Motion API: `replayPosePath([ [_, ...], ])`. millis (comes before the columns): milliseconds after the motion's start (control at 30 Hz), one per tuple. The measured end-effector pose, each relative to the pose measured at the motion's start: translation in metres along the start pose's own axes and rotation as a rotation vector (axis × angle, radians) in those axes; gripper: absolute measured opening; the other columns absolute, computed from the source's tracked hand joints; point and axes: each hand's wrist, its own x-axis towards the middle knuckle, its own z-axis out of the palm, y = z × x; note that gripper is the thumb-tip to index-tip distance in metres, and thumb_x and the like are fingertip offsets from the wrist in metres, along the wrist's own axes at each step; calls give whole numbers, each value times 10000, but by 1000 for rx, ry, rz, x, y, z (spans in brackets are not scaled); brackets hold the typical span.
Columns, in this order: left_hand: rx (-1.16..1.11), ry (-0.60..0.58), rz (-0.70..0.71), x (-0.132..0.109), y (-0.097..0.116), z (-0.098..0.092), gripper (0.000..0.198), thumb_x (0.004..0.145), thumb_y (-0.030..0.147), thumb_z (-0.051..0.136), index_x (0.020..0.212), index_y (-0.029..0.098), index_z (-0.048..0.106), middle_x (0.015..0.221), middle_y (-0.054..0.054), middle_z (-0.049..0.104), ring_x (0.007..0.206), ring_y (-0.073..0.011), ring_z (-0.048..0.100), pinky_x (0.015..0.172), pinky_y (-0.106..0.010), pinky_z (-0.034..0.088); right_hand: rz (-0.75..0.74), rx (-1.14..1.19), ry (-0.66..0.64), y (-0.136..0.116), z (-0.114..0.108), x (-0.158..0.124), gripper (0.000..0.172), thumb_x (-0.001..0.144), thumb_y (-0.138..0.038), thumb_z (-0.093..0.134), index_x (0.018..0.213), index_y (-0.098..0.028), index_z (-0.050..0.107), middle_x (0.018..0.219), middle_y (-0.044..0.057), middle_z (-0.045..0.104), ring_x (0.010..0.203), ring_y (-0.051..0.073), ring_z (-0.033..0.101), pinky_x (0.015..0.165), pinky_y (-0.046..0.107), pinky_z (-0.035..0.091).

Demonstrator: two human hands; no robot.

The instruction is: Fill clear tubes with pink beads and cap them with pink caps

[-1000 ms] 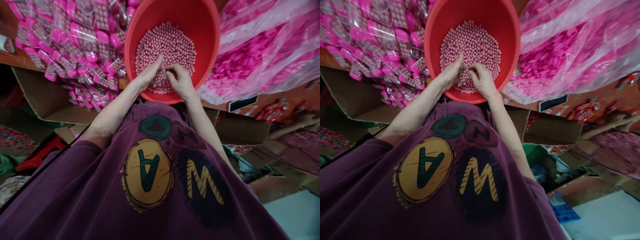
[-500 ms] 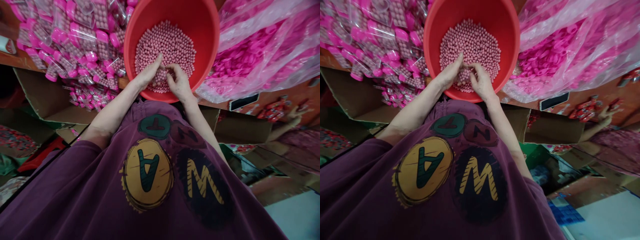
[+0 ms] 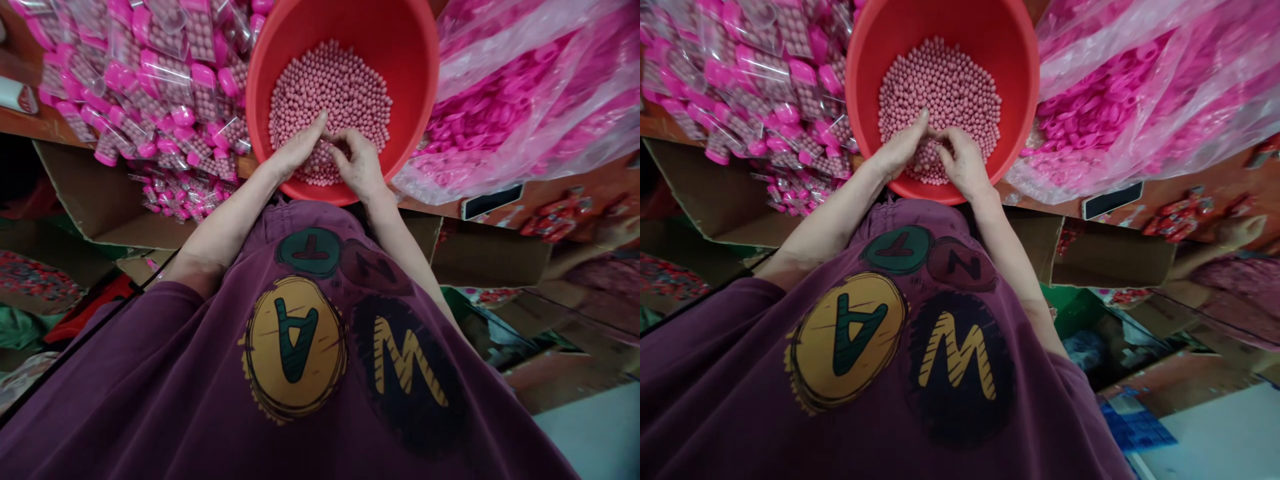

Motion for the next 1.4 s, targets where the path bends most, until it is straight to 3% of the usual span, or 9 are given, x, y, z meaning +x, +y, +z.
replayPosePath([
  [167,-34,-10,-99,1,0,0,668,1142,776,408,1071,187,715,822,-65,650,1090,-292,834,924,-368,646,19,7,5,2,7,1,437,1141,-643,451,1188,-299,717,1223,106,806,1234,333,749,1197,629,611],
  [300,-20,-18,-64,0,0,2,471,1199,514,429,944,191,660,833,-66,671,1065,-256,810,904,-359,649,13,26,-36,8,9,2,316,1138,-495,466,1204,-285,693,1226,94,801,1222,312,750,1207,619,609],
  [400,29,-30,-15,-3,2,3,287,1117,277,496,861,200,601,791,-45,652,974,-225,779,877,-346,637,7,35,-88,11,5,2,204,1096,-380,511,1173,-276,668,1171,79,785,1142,293,749,1174,619,633],
  [500,56,-34,-17,-6,5,4,213,1054,181,495,865,183,595,754,-35,629,931,-226,764,914,-378,631,33,53,-114,11,3,0,129,1068,-341,542,1131,-285,639,1112,61,765,1085,279,740,1131,610,662],
  [600,72,-42,-50,-8,9,6,232,1078,193,512,858,187,585,737,-55,645,953,-246,762,981,-401,627,60,82,-113,9,4,-5,104,1058,-314,541,1119,-289,621,1088,56,760,1068,275,742,1081,601,692],
  [700,118,-35,-63,-9,11,8,260,1090,179,471,840,186,543,718,-25,557,919,-226,762,931,-366,611,86,83,-93,7,7,-9,79,1063,-311,536,1080,-290,610,1044,56,748,1047,276,741,1048,595,708],
  [867,95,-7,-20,-8,11,9,237,1034,179,488,807,191,555,692,-2,530,582,-103,487,718,-297,479,94,107,-77,7,8,-8,86,1073,-313,520,1037,-283,593,999,43,713,1043,269,731,1103,600,678],
  [1100,42,-5,-48,-6,9,7,242,1050,230,492,818,203,555,710,-13,573,606,-125,494,729,-321,438,89,149,-80,7,11,-10,177,1060,-333,650,1228,-294,609,1123,33,734,1071,263,741,1104,572,672],
  [1400,-88,-9,-82,1,5,2,221,1076,323,613,887,210,632,732,-39,634,726,-165,519,864,-361,501,98,190,-13,0,11,-11,249,1039,-517,736,1142,-313,637,973,26,716,988,268,731,1031,571,693],
])
